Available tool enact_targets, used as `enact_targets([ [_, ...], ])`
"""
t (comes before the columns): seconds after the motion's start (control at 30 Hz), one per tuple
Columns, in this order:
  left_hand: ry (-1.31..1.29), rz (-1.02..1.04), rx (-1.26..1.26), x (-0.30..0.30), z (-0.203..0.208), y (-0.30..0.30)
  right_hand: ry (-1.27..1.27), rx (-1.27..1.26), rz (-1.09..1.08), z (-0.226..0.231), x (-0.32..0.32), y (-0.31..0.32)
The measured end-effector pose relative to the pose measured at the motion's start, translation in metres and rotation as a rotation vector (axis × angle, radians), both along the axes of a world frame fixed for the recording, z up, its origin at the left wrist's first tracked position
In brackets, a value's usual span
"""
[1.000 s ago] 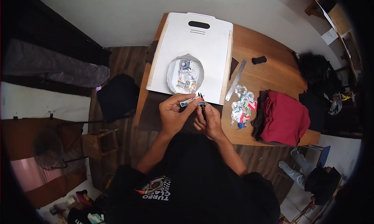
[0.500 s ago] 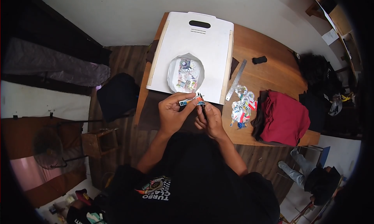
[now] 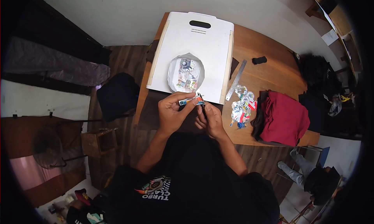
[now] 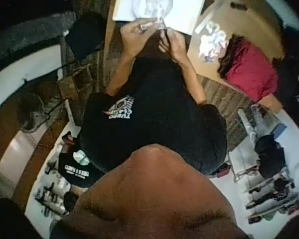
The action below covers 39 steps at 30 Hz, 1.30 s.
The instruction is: Cut out small stickers from a printed sheet using scissors.
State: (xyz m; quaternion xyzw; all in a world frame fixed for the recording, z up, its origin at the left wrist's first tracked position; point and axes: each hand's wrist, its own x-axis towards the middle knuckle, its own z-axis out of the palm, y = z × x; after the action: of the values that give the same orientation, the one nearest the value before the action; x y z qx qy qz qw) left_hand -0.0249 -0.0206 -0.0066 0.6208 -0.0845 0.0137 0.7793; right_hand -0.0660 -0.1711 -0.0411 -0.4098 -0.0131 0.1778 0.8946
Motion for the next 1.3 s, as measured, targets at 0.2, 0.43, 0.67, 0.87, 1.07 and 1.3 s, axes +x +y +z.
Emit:
enact_targets([
  [0.2, -0.009, -0.001, 0.000, 0.001, 0.001, 0.000, 0.005, -0.014, -0.005, 0.001, 0.001, 0.000],
  [0.43, 0.003, -0.013, -0.011, 0.002, 0.000, 0.000, 0.021, -0.024, -0.008, 0.000, -0.001, 0.001],
  [0.67, 0.018, 0.018, -0.067, 0.005, 0.004, 0.000, 0.035, 0.015, -0.023, -0.010, 0.000, -0.004],
  [0.87, 0.015, 0.103, -0.184, 0.013, -0.018, 0.008, 0.022, -0.165, -0.151, -0.016, 0.012, -0.009],
  [1.07, 0.088, -0.007, 0.009, 0.013, -0.016, 0.013, -0.083, -0.242, -0.242, -0.004, 0.027, -0.007],
  [1.3, 0.077, -0.071, 0.044, 0.014, -0.017, 0.013, -0.119, -0.541, -0.222, -0.017, 0.027, 0.002],
])
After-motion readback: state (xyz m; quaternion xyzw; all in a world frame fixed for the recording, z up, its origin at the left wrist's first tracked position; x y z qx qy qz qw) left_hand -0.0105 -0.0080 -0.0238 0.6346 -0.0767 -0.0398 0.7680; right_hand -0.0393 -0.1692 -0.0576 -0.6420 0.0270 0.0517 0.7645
